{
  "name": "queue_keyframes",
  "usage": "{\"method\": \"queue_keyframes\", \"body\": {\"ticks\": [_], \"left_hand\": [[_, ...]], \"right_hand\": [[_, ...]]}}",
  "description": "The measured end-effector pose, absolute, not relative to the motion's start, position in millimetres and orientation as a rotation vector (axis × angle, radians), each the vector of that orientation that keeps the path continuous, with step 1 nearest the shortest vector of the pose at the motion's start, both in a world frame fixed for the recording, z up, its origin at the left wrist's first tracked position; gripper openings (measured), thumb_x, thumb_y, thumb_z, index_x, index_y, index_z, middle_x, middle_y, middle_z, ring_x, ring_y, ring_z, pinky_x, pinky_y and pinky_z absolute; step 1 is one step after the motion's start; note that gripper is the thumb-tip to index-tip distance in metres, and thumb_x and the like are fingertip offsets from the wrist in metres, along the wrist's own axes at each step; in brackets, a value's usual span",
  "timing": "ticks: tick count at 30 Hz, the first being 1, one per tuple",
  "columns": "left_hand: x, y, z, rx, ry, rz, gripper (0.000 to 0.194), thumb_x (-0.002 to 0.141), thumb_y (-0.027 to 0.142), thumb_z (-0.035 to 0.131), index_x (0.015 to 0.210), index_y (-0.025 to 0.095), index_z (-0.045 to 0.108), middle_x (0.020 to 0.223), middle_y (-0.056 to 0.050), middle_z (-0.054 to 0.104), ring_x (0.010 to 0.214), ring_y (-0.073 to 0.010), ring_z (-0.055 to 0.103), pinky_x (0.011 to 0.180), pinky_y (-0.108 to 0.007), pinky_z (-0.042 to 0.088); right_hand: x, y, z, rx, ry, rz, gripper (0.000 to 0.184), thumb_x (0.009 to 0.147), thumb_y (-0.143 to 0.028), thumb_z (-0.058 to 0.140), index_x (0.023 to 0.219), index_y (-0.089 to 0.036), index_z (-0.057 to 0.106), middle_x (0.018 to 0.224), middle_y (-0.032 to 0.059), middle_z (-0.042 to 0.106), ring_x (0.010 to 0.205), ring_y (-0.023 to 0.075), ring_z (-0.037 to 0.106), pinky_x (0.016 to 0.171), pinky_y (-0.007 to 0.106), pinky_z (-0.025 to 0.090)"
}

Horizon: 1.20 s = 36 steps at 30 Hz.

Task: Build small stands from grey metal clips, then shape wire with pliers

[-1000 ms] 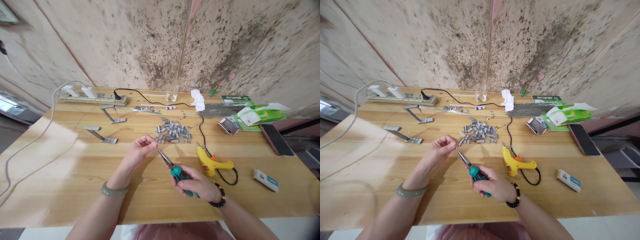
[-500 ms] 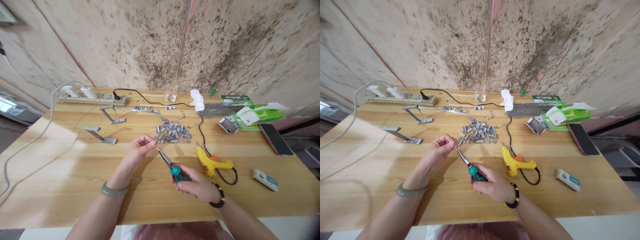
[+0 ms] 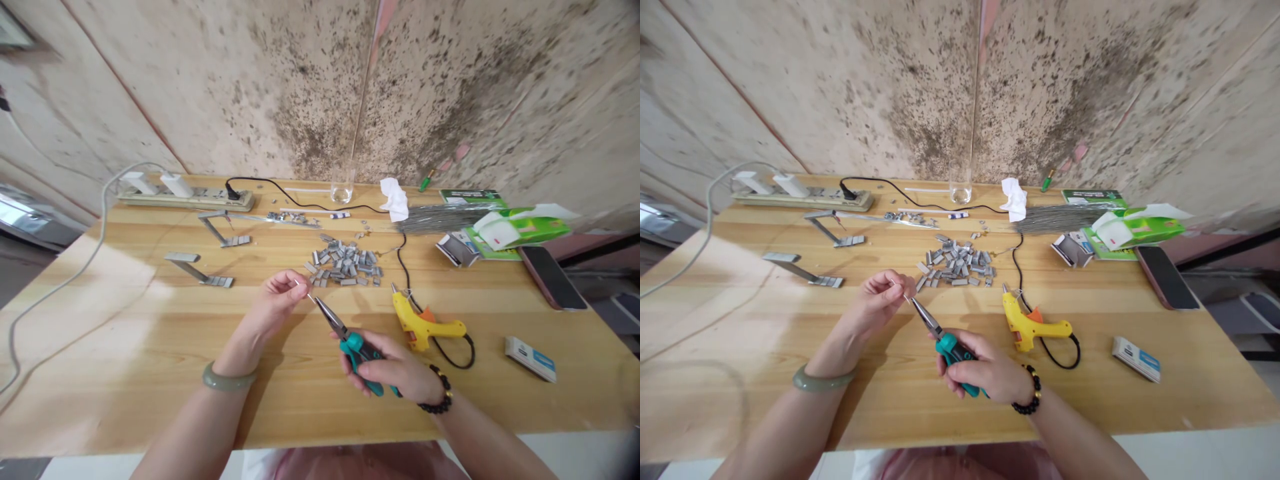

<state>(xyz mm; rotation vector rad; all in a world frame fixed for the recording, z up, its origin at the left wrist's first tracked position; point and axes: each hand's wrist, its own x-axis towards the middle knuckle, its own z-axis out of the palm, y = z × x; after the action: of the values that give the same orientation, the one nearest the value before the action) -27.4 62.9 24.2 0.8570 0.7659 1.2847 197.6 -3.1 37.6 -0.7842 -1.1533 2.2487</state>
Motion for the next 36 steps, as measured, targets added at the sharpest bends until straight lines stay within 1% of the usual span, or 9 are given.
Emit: {"method": "queue_keyframes", "body": {"ticks": [12, 17, 23, 31, 36], "left_hand": [[-27.8, 63.1, 22.6, 0.876, 0.789, 1.266, 0.023, 0.056, 0.030, 0.085, 0.064, 0.018, 0.068, 0.058, 0.001, 0.062, 0.060, -0.0113, 0.053, 0.063, -0.025, 0.040], [-27.7, 62.8, 22.3, 0.876, 0.802, 1.262, 0.022, 0.056, 0.029, 0.086, 0.064, 0.019, 0.068, 0.058, 0.001, 0.062, 0.060, -0.0108, 0.054, 0.063, -0.024, 0.039], [-27.0, 63.0, 21.8, 0.858, 0.805, 1.257, 0.021, 0.056, 0.029, 0.086, 0.064, 0.018, 0.069, 0.058, 0.001, 0.062, 0.059, -0.0103, 0.053, 0.061, -0.023, 0.039], [-25.7, 60.6, 25.5, 0.813, 0.817, 1.242, 0.023, 0.055, 0.033, 0.086, 0.068, 0.020, 0.073, 0.061, -0.001, 0.066, 0.063, -0.0118, 0.057, 0.064, -0.024, 0.044], [-23.5, 58.7, 27.8, 0.800, 0.793, 1.252, 0.021, 0.053, 0.033, 0.087, 0.067, 0.021, 0.076, 0.062, -0.002, 0.067, 0.065, -0.0131, 0.059, 0.065, -0.027, 0.047]], "right_hand": [[197.4, -3.2, 35.7, -0.802, -1.199, 2.232, 0.042, 0.076, -0.028, 0.064, 0.115, -0.018, 0.052, 0.087, 0.0027, 0.055, 0.061, 0.0086, 0.049, 0.052, 0.022, 0.040], [197.5, -2.6, 36.0, -0.860, -1.272, 2.196, 0.039, 0.076, -0.023, 0.061, 0.113, -0.018, 0.052, 0.088, 0.0023, 0.054, 0.061, 0.0078, 0.047, 0.051, 0.020, 0.040], [196.5, -2.2, 36.7, -0.874, -1.276, 2.189, 0.037, 0.075, -0.022, 0.060, 0.111, -0.017, 0.053, 0.087, 0.0020, 0.054, 0.060, 0.0075, 0.047, 0.050, 0.020, 0.040], [197.3, -1.1, 37.4, -0.828, -1.076, 2.308, 0.045, 0.072, -0.025, 0.066, 0.115, -0.017, 0.053, 0.083, 0.0012, 0.055, 0.054, 0.0066, 0.048, 0.047, 0.020, 0.036], [199.4, 0.1, 34.3, -0.695, -0.903, 2.403, 0.045, 0.072, -0.023, 0.068, 0.114, -0.017, 0.056, 0.081, 0.0019, 0.056, 0.056, 0.0081, 0.051, 0.046, 0.020, 0.037]]}}
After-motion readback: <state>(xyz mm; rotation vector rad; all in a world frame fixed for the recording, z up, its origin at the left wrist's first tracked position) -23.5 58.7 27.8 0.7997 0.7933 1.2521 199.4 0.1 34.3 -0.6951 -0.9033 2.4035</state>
